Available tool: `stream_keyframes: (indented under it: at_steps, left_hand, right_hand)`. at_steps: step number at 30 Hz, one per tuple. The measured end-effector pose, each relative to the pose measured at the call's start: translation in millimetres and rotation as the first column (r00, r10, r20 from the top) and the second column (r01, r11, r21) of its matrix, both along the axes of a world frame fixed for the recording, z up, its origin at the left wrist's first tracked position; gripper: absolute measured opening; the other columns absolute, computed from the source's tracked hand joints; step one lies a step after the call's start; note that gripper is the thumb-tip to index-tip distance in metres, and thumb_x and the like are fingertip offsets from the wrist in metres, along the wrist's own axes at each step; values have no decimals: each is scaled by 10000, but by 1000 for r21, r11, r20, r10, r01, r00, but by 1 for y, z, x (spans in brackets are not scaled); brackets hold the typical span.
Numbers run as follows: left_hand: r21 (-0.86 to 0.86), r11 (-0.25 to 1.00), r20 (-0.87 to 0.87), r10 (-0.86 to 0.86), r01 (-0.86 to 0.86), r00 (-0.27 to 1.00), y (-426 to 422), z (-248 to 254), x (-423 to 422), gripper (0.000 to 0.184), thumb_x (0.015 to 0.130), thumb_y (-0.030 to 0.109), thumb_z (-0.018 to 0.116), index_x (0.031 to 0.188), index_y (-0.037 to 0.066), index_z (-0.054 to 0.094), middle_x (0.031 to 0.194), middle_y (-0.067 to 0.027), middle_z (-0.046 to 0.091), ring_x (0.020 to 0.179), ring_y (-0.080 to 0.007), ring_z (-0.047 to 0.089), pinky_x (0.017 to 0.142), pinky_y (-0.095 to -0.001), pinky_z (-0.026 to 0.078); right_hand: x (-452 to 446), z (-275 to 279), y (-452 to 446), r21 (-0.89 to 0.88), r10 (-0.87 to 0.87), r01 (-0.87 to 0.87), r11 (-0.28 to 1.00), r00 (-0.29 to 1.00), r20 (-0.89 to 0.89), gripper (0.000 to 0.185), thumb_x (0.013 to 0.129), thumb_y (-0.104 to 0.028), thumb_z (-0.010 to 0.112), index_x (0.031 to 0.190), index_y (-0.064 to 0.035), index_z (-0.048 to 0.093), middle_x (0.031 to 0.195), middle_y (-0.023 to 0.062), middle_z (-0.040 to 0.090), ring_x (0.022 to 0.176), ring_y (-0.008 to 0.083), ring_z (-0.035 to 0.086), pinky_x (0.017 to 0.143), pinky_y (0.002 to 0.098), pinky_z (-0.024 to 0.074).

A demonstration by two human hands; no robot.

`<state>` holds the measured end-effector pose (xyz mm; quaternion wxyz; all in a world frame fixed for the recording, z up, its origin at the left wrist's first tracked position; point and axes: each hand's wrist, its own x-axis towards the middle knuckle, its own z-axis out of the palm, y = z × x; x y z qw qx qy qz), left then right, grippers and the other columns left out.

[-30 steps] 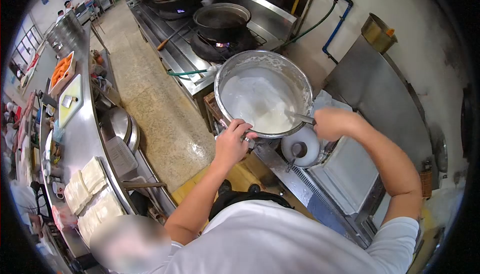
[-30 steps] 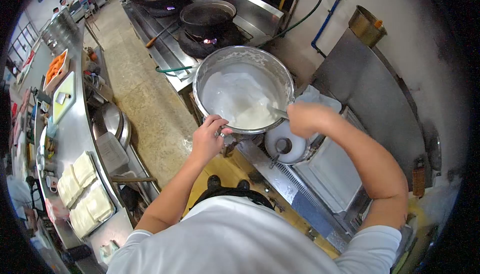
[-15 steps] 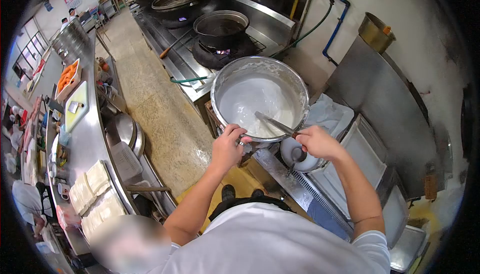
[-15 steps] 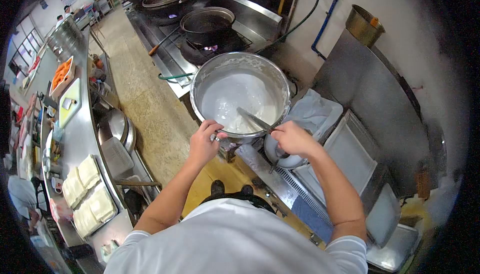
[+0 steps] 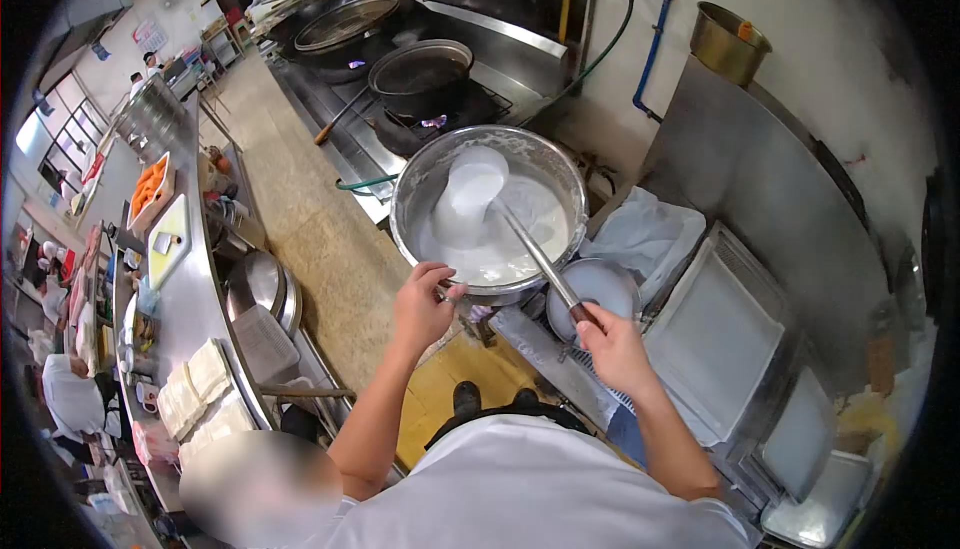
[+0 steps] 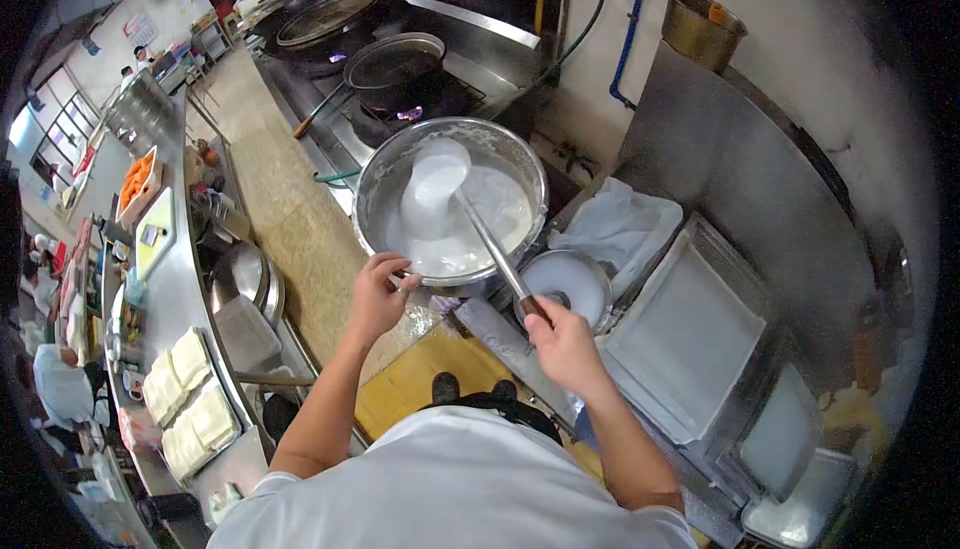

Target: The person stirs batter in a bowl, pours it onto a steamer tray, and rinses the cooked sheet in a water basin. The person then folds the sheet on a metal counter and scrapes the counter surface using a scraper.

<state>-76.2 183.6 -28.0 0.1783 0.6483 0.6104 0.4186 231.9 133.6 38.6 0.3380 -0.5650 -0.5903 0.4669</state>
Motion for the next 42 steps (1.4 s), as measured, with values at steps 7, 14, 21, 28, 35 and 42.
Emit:
stream_keyframes:
  at_steps: [7, 14, 21, 28, 35, 42]
  left_hand:
    - [145, 930, -297, -285, 338, 911, -3, 66, 114, 486, 706, 102, 819, 1178, 112, 702, 1410, -153, 563, 1323, -410, 505, 1081, -538, 435]
    - [284, 648, -346, -618, 707, 705, 38, 48, 183, 231, 625, 44, 779, 833, 96, 694, 1535, -125, 502, 1469, -422, 372, 1175, -611, 316]
    - [327, 682, -60, -676, 654, 735, 66, 64, 183, 180, 685, -38, 730, 727, 82, 602, 1419, -168, 627, 1430, -478, 432, 1120, -517, 412]
    - [322, 754, 312, -656, 573, 687, 95, 86, 164, 226, 684, -161, 550, 725, 59, 580, 1422, -191, 622, 1444, -435, 440, 1154, -482, 369]
    - [258, 862, 693, -480, 436, 538, 190, 65, 123, 325, 732, -257, 418, 758, 48, 527, 1445, -237, 580, 1386, -346, 518, 1148, -435, 401]
    - [281, 910, 842, -386, 303, 376, 250, 46, 79, 363, 797, -274, 391, 794, 62, 528, 1477, -246, 539, 1342, -351, 553, 1045, -466, 507]
  right_hand:
    - [25, -7, -38, 123, -32, 27, 992, 999, 41, 460, 967, -113, 611, 1380, 77, 544, 995, 256, 703, 781, 293, 693, 771, 369, 545]
    - [60, 23, -60, -125, -46, -20, 992, 862, -505, 574, 1091, -327, 494, 1549, 5, 395, 1271, 189, 657, 749, 161, 663, 592, 276, 564]
    - [96, -103, 0, -399, -248, 18, 917, 809, -533, 604, 1068, -395, 541, 1475, 43, 455, 1056, 123, 691, 659, 181, 649, 527, 318, 559]
    - [59, -236, 28, -808, -532, 70, 585, 785, -317, 273, 1007, -259, 646, 1190, -70, 572, 923, 105, 675, 567, 172, 589, 487, 355, 529]
    - [40, -293, 50, -871, -728, 102, 481, 600, -332, 153, 987, -219, 643, 888, -116, 586, 658, -9, 495, 518, 137, 432, 501, 326, 372]
    - [48, -257, 62, -535, -676, 488, 690, 698, -237, 58, 964, -113, 639, 941, -60, 647, 731, 45, 614, 594, 180, 582, 553, 373, 495]
